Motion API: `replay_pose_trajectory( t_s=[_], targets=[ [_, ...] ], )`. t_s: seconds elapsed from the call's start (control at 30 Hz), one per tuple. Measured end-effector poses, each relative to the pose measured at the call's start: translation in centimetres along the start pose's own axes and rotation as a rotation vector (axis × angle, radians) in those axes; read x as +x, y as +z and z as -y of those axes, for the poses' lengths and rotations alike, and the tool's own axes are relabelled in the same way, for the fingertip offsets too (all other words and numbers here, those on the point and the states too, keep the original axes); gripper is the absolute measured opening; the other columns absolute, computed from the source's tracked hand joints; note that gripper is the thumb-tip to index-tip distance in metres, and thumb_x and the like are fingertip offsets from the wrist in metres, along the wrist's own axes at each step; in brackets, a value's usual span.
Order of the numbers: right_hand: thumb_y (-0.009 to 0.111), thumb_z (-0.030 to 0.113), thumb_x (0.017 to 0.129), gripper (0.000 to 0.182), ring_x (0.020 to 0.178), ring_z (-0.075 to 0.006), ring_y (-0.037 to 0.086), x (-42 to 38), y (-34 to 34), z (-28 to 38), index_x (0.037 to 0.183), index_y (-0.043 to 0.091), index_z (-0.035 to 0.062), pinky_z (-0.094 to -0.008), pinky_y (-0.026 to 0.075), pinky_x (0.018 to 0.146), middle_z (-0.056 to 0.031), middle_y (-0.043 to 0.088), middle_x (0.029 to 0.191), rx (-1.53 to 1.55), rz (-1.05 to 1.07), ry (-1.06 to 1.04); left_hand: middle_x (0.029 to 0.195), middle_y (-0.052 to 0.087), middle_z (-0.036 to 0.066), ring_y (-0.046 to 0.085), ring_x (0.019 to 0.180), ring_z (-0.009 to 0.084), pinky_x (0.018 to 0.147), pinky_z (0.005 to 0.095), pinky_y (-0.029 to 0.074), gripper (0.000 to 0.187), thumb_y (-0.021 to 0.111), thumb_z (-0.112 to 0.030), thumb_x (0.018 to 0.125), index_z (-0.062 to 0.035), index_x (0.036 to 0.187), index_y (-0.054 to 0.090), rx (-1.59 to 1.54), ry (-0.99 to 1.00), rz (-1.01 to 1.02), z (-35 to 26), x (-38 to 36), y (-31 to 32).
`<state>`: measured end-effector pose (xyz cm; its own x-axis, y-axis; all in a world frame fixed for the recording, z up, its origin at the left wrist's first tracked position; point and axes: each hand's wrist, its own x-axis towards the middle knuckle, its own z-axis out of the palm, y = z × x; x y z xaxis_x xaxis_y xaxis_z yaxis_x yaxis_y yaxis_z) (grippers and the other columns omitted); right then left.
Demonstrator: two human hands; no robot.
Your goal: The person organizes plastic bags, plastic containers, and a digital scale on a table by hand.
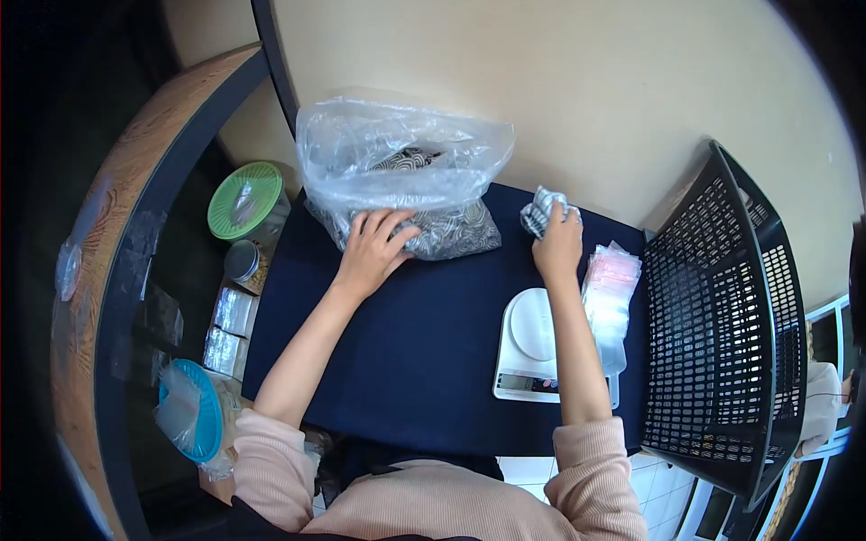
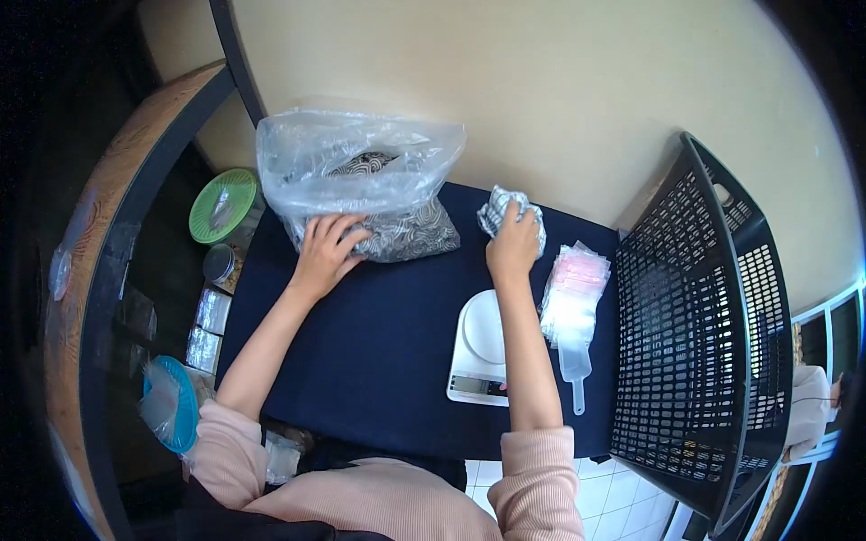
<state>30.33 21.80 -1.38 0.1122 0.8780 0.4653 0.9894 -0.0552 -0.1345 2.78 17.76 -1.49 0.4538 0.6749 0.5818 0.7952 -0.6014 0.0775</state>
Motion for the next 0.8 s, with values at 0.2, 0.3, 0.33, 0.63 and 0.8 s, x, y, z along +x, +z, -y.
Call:
replay_pose_trajectory(
  t_s=[0.2,0.3,0.33,0.63,0.8],
  targets=[
    [0.047,0.016,0.074,0.023,0.077,-0.0198,0.05,-5.2,4.1,6.0,0.094,0.051,0.0059,-0.029,0.042,0.06,-0.0071,0.051,0.081,-0.377,0.116,-0.019,0.108,0.048,-0.001,0.041,0.103,0.0199,0.087,0.0364,0.028,0.036,0.067,-0.017,0.061,-0.0129,0.092,0.05,-0.047,-0.014,0.001,1.8,3.6,-0.2],
    [0.047,0.011,0.073,0.02,0.08,-0.0231,0.051,-12.6,2.6,13.4,0.091,0.051,0.0032,-0.032,0.042,0.069,-0.0121,0.052,0.084,-0.156,0.01,-0.214,0.107,0.049,-0.001,0.041,0.103,0.0196,0.085,0.0358,0.027,0.035,0.066,-0.019,0.061,-0.0133,0.091,0.05,-0.066,0.001,0.001,2.2,4.1,-0.1],
    [0.047,0.009,0.071,0.021,0.08,-0.0241,0.051,-14.5,0.4,16.0,0.09,0.052,0.0015,-0.0327,0.042,0.071,-0.0136,0.052,0.085,0.169,0.264,-0.343,0.107,0.049,-0.001,0.041,0.103,0.0196,0.084,0.0355,0.027,0.035,0.066,-0.019,0.062,-0.0136,0.092,0.05,-0.073,0.01,0.011,2.3,4.3,-0.2],
    [0.051,-0.001,0.058,0.052,0.088,-0.034,0.049,-10.9,-6.6,12.4,0.109,0.048,0.0043,-0.0407,0.042,0.073,-0.0212,0.049,0.1,0.342,0.263,-0.335,0.107,0.048,-0.002,0.04,0.103,0.0187,0.082,0.0343,0.028,0.036,0.067,-0.018,0.061,-0.0136,0.093,0.05,-0.115,0.041,0.119,3.3,5.4,-0.7],
    [0.054,0.009,0.068,0.029,0.089,-0.0317,0.048,-6.3,3.0,9.7,0.093,0.05,-0.0046,-0.0378,0.041,0.077,-0.021,0.049,0.095,-0.029,0.288,0.154,0.1,0.049,-0.002,0.041,0.101,0.0188,0.08,0.035,0.029,0.035,0.068,-0.018,0.061,-0.0147,0.092,0.051,-0.089,0.072,0.113,4.0,6.6,-0.6]
  ],
)
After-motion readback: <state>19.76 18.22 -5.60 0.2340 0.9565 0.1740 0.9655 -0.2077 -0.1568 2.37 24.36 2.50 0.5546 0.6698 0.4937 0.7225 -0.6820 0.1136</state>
